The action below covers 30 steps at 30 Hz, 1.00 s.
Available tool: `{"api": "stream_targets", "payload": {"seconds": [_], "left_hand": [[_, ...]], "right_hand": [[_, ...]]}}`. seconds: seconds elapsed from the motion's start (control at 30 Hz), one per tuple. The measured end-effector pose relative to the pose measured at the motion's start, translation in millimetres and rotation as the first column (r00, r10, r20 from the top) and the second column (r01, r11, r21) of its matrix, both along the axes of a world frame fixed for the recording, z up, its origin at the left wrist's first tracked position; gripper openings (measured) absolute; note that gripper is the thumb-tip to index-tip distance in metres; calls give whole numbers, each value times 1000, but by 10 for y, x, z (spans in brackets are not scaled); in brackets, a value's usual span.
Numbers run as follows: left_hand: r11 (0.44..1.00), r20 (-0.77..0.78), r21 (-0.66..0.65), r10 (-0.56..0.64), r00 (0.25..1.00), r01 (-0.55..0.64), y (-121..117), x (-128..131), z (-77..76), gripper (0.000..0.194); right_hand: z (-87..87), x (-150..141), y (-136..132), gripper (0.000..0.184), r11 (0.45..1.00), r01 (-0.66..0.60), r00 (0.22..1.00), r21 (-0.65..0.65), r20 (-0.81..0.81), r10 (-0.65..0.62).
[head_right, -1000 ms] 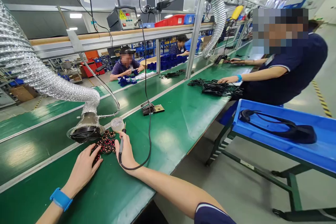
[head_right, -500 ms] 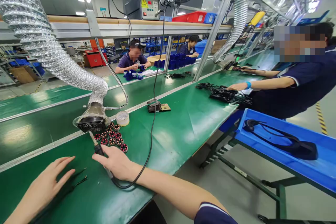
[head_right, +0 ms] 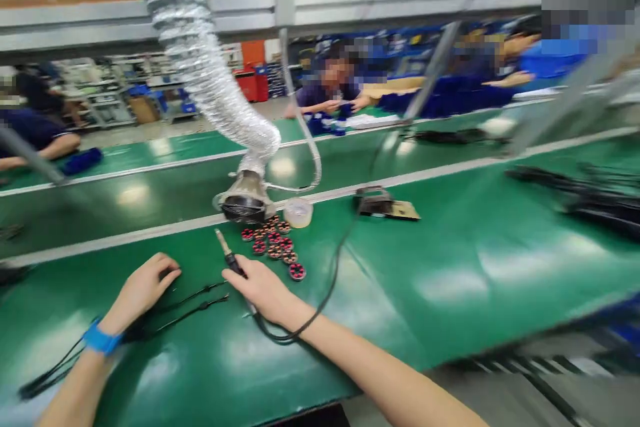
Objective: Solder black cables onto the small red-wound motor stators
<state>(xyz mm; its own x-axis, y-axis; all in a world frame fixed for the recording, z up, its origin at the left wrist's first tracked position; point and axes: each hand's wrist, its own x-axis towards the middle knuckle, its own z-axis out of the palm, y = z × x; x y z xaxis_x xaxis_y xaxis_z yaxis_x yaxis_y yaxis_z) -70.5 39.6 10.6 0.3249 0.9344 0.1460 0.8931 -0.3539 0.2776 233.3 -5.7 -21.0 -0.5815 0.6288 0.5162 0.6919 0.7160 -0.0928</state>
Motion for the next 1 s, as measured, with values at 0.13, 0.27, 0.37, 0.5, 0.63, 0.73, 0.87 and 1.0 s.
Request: {"api": "stream_targets", "payload": {"seconds": [0.13,0.27,0.37,0.5,0.63,0.73,0.87,1.0], "left_hand": [[980,79,122,150,986,-159,-13,-66,74,23],[981,53,125,142,988,-148,81,-95,31,17],[992,-32,111,61,998,-57,304,34,41,21],[990,-76,137,-27,997,37,744,292,50,37],[999,-24,34,-16,1000,17,1030,440,-21,17],[999,10,6,-42,999,42,982,469,-53,13],[996,84,-34,-75,994,78,586,531,-45,16],[975,324,-218,41,945,33,130,680,-77,18]], "right_hand": [[-41,-122,55,47,986,-142,985,-84,-108,133],[0,-289,177,51,974,-197,976,-111,-113,184],[-12,-374,258,47,986,-124,988,-111,-109,112],[-113,-383,272,39,992,11,987,-122,-159,-30],[-181,-337,246,32,993,30,980,-111,-194,-52],[-199,-314,255,30,994,69,970,-83,-228,-86],[-223,-330,285,33,988,108,952,-113,-275,-135],[-240,-426,337,36,977,97,937,-192,-313,-154]]}}
